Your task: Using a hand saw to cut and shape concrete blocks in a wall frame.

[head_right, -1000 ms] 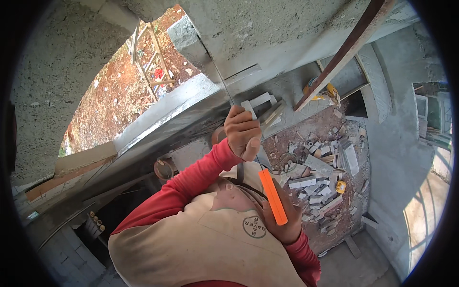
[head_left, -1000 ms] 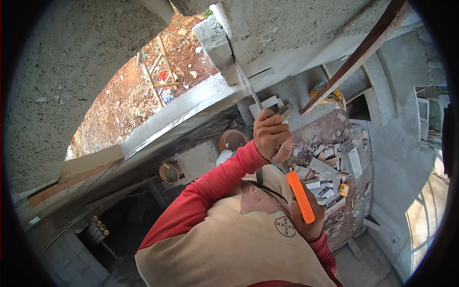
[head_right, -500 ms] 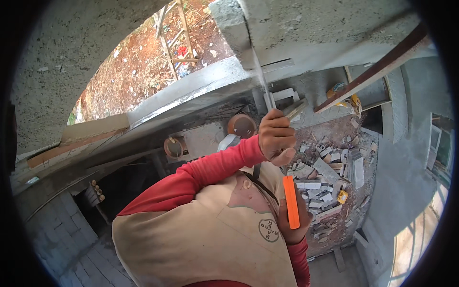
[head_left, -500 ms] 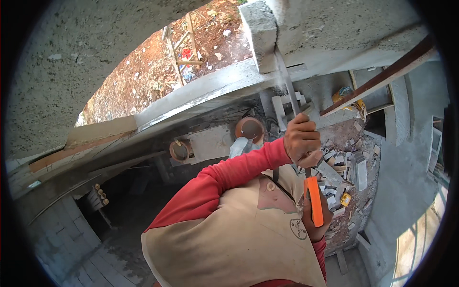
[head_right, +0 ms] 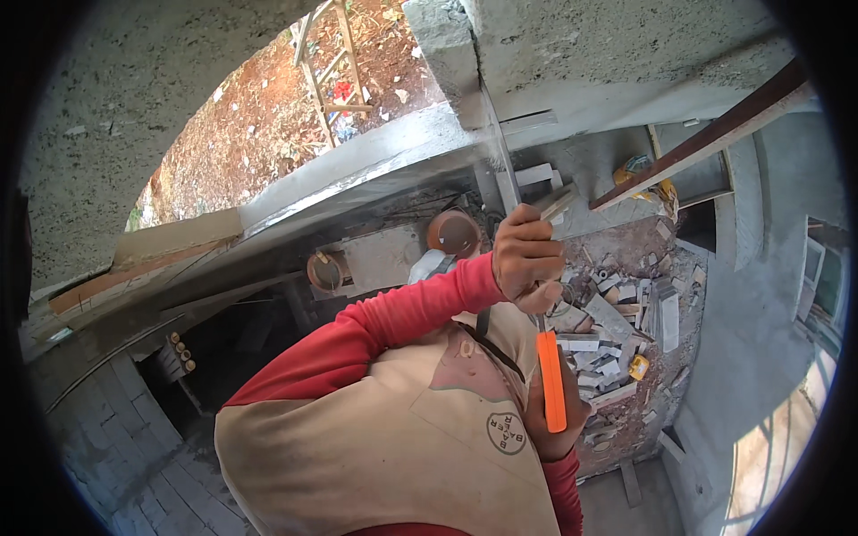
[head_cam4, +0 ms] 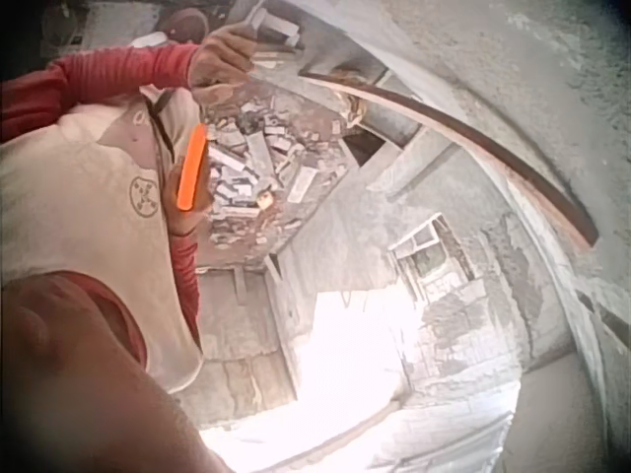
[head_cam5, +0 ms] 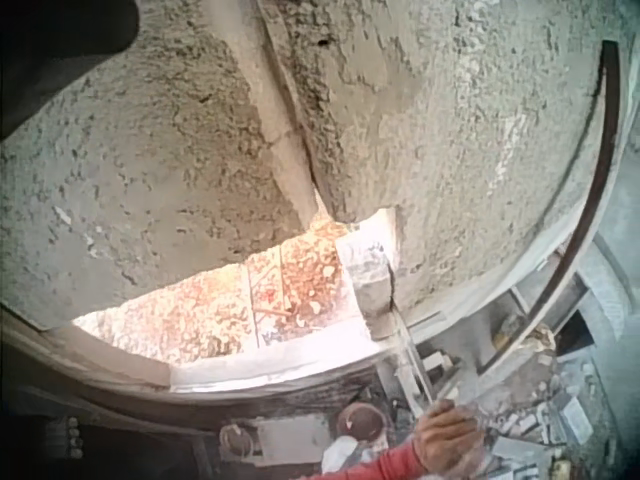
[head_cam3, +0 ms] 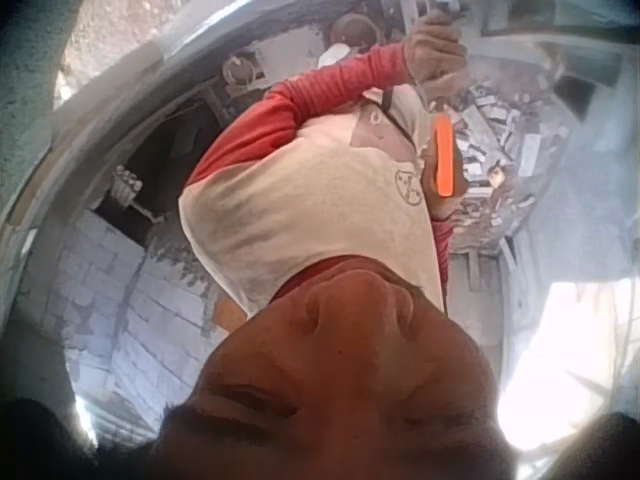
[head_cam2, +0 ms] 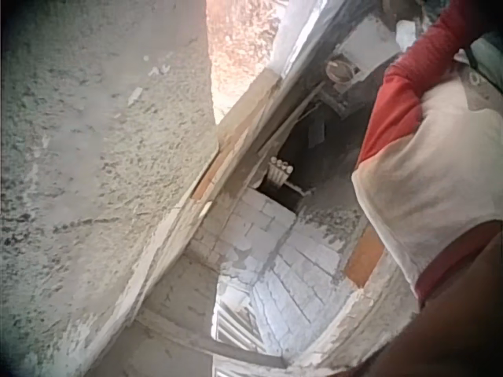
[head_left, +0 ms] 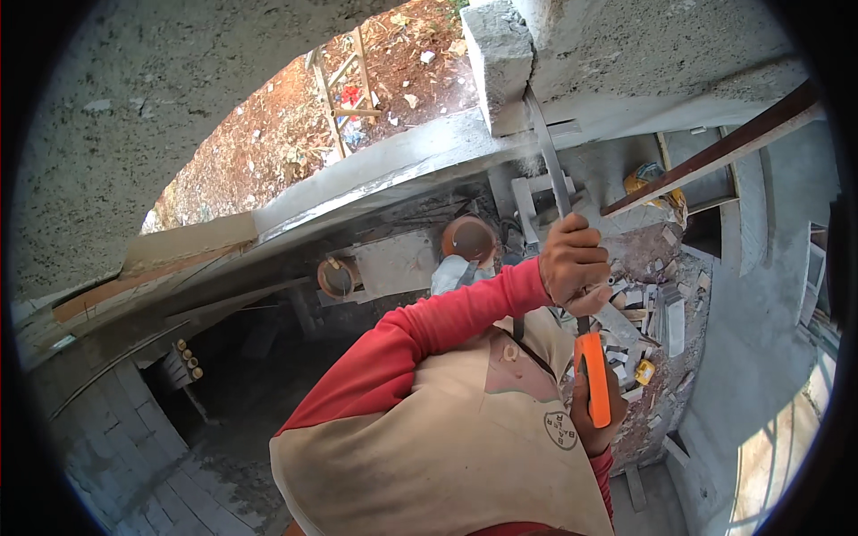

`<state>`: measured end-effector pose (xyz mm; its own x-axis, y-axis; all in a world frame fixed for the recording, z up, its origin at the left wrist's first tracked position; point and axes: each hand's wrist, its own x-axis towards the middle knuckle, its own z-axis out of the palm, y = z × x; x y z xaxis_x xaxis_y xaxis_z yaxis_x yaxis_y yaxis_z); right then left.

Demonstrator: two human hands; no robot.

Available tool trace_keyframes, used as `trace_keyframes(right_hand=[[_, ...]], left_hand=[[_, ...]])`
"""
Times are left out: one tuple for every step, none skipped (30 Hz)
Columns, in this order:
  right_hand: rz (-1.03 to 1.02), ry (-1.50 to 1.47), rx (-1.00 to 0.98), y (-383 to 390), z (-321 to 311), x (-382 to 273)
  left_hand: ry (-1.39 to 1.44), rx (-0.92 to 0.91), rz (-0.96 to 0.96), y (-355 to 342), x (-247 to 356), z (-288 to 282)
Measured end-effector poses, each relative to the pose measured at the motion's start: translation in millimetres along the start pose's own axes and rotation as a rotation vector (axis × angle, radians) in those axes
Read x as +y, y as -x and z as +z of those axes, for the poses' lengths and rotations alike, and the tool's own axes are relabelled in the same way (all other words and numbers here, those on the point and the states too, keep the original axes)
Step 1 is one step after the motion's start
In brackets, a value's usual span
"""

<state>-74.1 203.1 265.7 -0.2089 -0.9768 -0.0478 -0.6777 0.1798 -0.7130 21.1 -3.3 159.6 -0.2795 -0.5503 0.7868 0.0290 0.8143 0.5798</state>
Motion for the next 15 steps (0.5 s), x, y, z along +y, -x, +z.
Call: trace_keyframes(right_hand=[[0.025, 0.004, -0.017, -2, 1, -3], [-0.103, -0.002, 0.052, -23, 20, 3], [-0.148, 0.01, 0.084, -50, 41, 7], [-0.192, 0.022, 0.117, -75, 59, 10], [-0.12, -0.111, 0.101, -97, 72, 5], [-0.044, -0.245, 0.102, -108, 77, 6], [-0.035, -0.241, 0.116, -105, 73, 6], [-0.051, -0.209, 0.093, -99, 66, 5], [-0.061, -0.18, 0.066, -88, 59, 0], [-0.047, -0.113, 0.025, -65, 45, 1], [-0.085, -0.068, 0.01, -38, 25, 5], [-0.11, -0.021, 0.003, -15, 9, 5], [-0.109, -0.02, 0.01, -4, 3, 3], [-0.058, -0.018, -0.003, 4, -2, 1], [-0.004, -0.016, -0.013, 10, -4, -1]], left_hand=[[0.009, 0.024, 0.006, -1, -1, -2], [-0.006, -0.017, 0.016, -6, -20, -11], [-0.027, -0.054, 0.017, -15, -50, -25], [-0.069, -0.047, 0.028, -28, -84, -33], [-0.127, -0.035, 0.033, -34, -105, -42], [-0.111, -0.041, 0.039, -33, -107, -44], [-0.144, -0.035, 0.012, -32, -108, -44], [-0.176, -0.03, -0.016, -31, -108, -41], [-0.129, -0.044, -0.023, -24, -90, -38], [-0.094, -0.05, -0.017, -18, -68, -34], [-0.075, -0.046, -0.028, -8, -35, -24], [-0.044, -0.05, -0.04, -5, -7, -12], [-0.04, -0.053, -0.034, -5, 1, -8], [-0.014, -0.031, -0.016, -4, 7, -5], [0.016, -0.012, 0.002, -3, 11, -3]])
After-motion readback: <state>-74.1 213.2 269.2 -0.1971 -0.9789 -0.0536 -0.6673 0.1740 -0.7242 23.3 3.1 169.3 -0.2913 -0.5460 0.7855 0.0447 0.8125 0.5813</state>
